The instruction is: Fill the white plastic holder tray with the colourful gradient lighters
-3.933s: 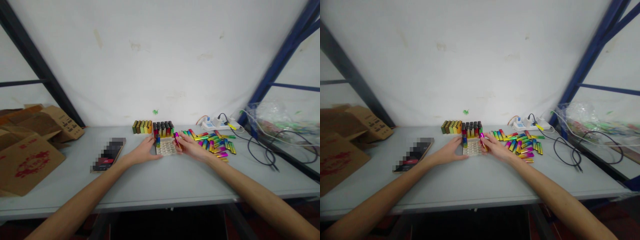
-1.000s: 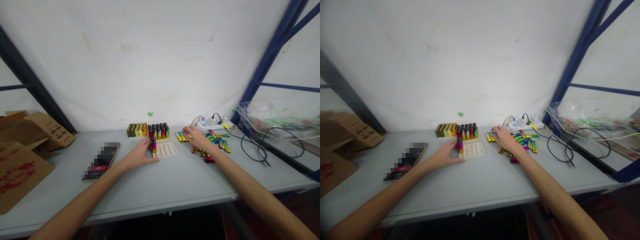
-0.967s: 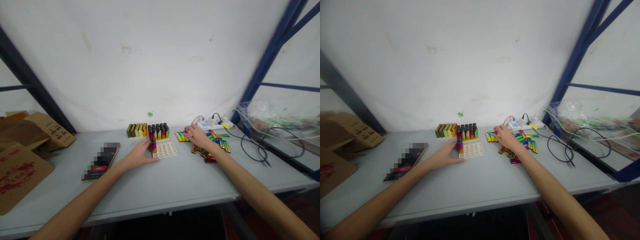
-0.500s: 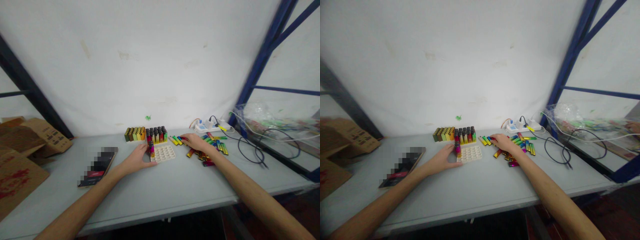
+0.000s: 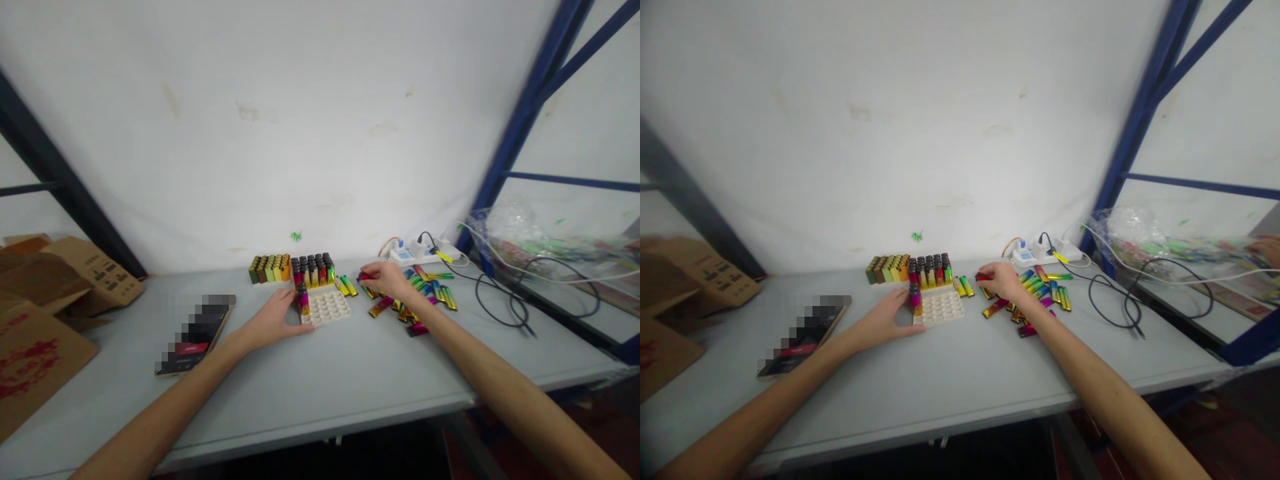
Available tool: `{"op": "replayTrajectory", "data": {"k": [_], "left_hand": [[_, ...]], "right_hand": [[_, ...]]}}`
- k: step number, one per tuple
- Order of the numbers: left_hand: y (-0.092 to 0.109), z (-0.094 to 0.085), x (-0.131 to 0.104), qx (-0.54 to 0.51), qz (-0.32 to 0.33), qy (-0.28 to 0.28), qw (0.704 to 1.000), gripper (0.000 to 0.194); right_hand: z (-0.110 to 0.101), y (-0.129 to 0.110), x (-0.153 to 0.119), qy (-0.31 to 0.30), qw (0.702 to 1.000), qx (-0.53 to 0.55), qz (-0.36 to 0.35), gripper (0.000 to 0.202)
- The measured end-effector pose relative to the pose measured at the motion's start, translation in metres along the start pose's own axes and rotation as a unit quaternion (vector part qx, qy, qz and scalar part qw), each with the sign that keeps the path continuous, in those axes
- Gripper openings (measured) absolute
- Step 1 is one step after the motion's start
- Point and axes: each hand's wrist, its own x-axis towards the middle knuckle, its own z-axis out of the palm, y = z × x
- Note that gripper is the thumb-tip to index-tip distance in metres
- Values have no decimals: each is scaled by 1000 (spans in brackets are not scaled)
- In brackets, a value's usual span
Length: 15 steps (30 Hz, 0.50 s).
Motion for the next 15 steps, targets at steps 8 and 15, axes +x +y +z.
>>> {"op": "replayTrajectory", "data": {"k": [8,15], "left_hand": [[2,-1,1,-6,8,2,1000,85],[4,-1,1,-9,15,1,1000,84]], "right_hand": [[0,-30,-6,-14,990,139,-6,33],[4,-41,-10,44,975,216,23,39]]}}
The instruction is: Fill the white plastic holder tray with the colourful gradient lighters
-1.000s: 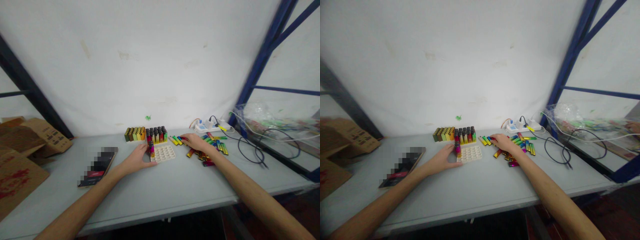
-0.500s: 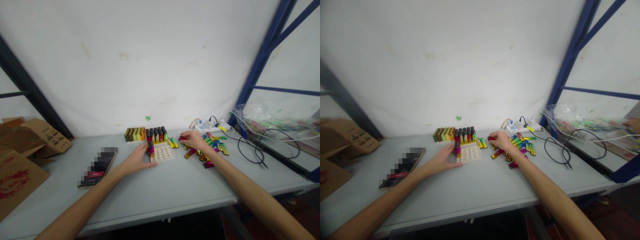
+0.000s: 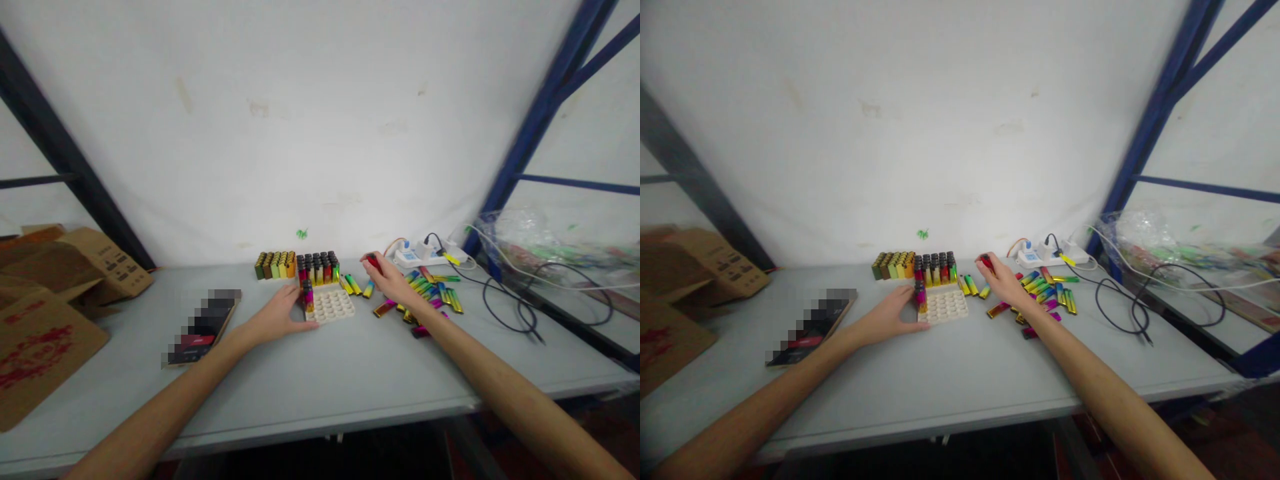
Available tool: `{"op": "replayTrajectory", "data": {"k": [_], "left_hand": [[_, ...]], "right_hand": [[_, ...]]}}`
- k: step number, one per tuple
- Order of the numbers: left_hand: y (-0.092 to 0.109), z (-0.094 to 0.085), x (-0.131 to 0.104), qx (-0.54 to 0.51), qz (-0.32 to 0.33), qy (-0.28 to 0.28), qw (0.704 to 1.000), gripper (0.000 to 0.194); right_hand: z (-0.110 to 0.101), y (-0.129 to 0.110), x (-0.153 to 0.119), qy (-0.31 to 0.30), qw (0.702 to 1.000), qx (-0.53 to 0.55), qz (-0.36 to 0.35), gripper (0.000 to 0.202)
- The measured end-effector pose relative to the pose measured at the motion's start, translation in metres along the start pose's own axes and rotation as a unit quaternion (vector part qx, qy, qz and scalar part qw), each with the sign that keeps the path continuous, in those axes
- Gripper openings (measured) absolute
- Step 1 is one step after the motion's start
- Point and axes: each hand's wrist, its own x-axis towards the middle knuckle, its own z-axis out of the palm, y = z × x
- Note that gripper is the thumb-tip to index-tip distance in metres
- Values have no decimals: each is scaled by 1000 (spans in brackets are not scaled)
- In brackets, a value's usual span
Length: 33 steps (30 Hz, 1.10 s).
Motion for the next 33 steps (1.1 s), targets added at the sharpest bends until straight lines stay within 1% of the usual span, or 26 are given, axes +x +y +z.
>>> {"op": "replayTrajectory", "data": {"k": [2,4,5,8,10,14,18,23,26,28,33], "left_hand": [[-2,1,0,-1,3,2,1000,84],[-3,1,0,-2,10,4,1000,83],[-3,1,0,-1,12,3,1000,83],[-2,0,1,3,15,0,1000,82],[0,-1,1,3,16,-1,1000,80],[2,-2,1,8,10,-14,1000,80],[2,-1,1,8,5,-12,1000,82],[-2,1,1,-3,19,-5,1000,84],[-4,2,1,-1,20,-6,1000,85],[-3,2,1,5,16,-10,1000,85],[4,2,0,-3,9,-6,1000,84]], "right_hand": [[5,-2,0,-23,992,109,64,47],[11,-6,0,-44,971,204,113,51],[15,-10,-1,-47,963,233,130,51],[25,-22,-5,-36,950,262,169,42],[31,-29,-10,-40,945,265,188,35],[42,-37,-17,-74,938,279,193,27],[47,-38,-18,-101,934,271,209,23],[47,-37,-17,-87,941,254,207,23],[45,-36,-16,-91,940,263,198,27],[45,-34,-16,-97,940,271,184,33],[51,-19,-16,-92,946,279,140,51]]}}
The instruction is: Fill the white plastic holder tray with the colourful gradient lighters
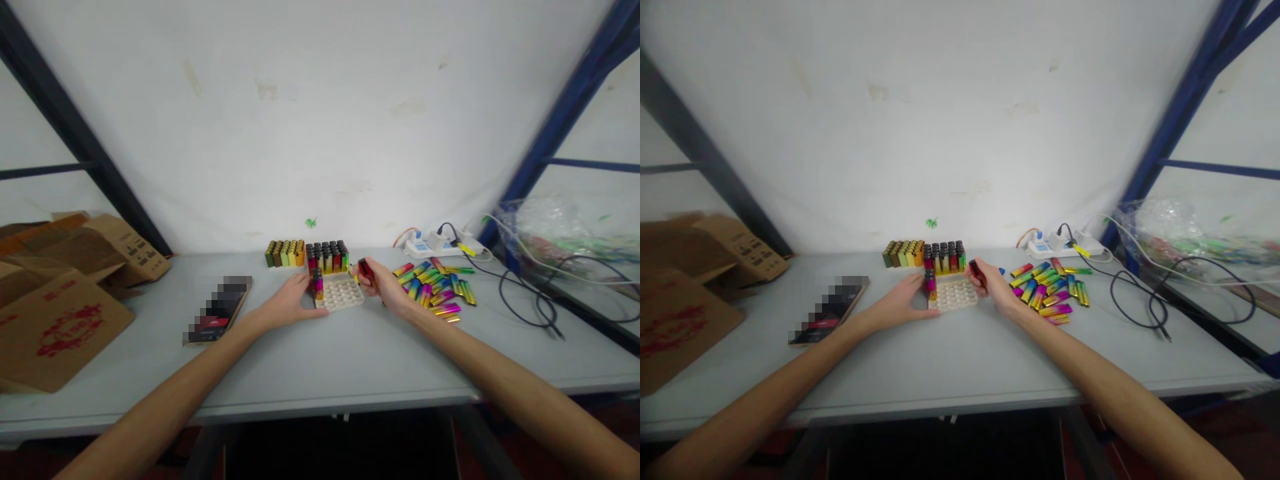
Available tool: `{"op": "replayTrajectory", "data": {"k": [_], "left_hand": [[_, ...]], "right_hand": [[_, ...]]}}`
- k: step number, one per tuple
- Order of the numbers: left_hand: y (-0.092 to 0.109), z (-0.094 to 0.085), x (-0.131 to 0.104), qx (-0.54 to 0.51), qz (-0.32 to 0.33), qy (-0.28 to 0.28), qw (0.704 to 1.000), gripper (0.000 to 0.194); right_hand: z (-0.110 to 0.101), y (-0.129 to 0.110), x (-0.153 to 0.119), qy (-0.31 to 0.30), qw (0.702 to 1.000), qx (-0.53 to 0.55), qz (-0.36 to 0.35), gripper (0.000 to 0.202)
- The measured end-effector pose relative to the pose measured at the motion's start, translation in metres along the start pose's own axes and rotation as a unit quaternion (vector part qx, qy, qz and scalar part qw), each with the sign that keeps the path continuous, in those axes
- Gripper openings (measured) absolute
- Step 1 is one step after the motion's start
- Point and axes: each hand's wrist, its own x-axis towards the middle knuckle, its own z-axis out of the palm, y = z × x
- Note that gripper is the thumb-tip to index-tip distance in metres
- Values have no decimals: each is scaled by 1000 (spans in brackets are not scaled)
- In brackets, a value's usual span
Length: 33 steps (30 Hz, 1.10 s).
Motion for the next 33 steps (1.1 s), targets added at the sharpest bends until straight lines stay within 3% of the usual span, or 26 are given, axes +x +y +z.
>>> {"op": "replayTrajectory", "data": {"k": [8,11,21,33], "left_hand": [[10,6,-1,-15,3,15,1000,77],[11,6,-1,-17,2,10,1000,77],[10,8,0,-17,-6,9,1000,78],[9,10,1,-44,20,20,999,76]], "right_hand": [[12,7,-6,-20,986,-142,-90,43],[18,7,-10,25,967,-205,-150,41],[28,10,-16,19,968,-219,-124,34],[34,7,-10,-29,841,-503,-199,28]]}}
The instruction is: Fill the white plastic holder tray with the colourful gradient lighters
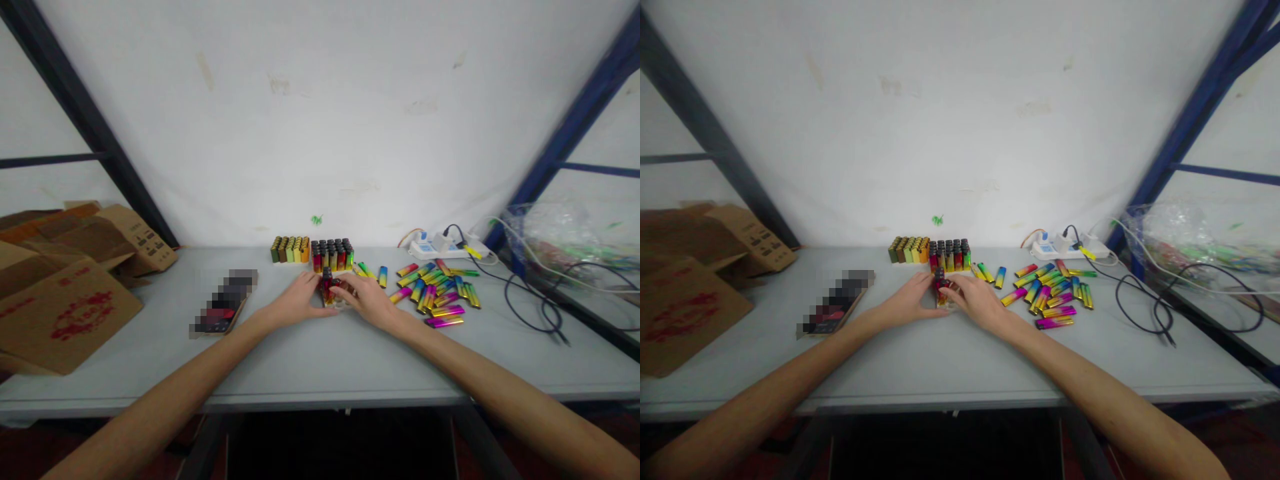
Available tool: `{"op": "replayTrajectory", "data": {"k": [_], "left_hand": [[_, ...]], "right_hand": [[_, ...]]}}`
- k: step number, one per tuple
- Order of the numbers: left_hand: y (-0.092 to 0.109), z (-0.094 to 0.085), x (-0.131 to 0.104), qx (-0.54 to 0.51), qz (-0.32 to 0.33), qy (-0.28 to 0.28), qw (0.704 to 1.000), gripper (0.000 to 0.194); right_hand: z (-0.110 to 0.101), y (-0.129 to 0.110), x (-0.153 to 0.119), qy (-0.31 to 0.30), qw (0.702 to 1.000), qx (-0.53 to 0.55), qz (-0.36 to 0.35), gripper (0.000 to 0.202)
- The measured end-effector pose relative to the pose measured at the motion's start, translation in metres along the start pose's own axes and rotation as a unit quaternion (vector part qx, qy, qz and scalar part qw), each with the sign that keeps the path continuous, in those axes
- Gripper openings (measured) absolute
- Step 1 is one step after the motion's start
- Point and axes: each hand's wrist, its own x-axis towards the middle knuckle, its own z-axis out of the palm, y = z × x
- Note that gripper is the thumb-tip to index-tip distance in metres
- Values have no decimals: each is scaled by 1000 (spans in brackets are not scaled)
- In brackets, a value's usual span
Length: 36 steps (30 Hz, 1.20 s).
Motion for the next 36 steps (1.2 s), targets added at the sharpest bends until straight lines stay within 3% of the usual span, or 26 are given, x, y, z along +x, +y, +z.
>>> {"op": "replayTrajectory", "data": {"k": [4,7,12,18,22,26,31,36], "left_hand": [[1,0,2,7,0,-2,1000,72],[3,-1,2,17,-2,-10,1000,68],[3,-2,2,18,-5,-13,1000,70],[2,-5,1,26,-12,-23,999,76],[2,-5,1,29,-15,-32,999,78],[0,-5,1,29,-22,-37,999,81],[-2,-4,1,31,-22,-34,999,79],[-2,-5,1,29,-11,-30,999,77]], "right_hand": [[6,-7,2,-54,985,-160,17,31],[7,-14,2,-90,972,-218,0,35],[-4,-6,1,-60,983,-168,-40,41],[-23,52,3,24,983,-178,32,36],[-28,81,3,-16,982,-186,8,36],[-32,80,7,-66,978,-195,14,37],[-32,71,9,-57,970,-220,84,43],[-29,79,12,-44,975,-170,135,29]]}}
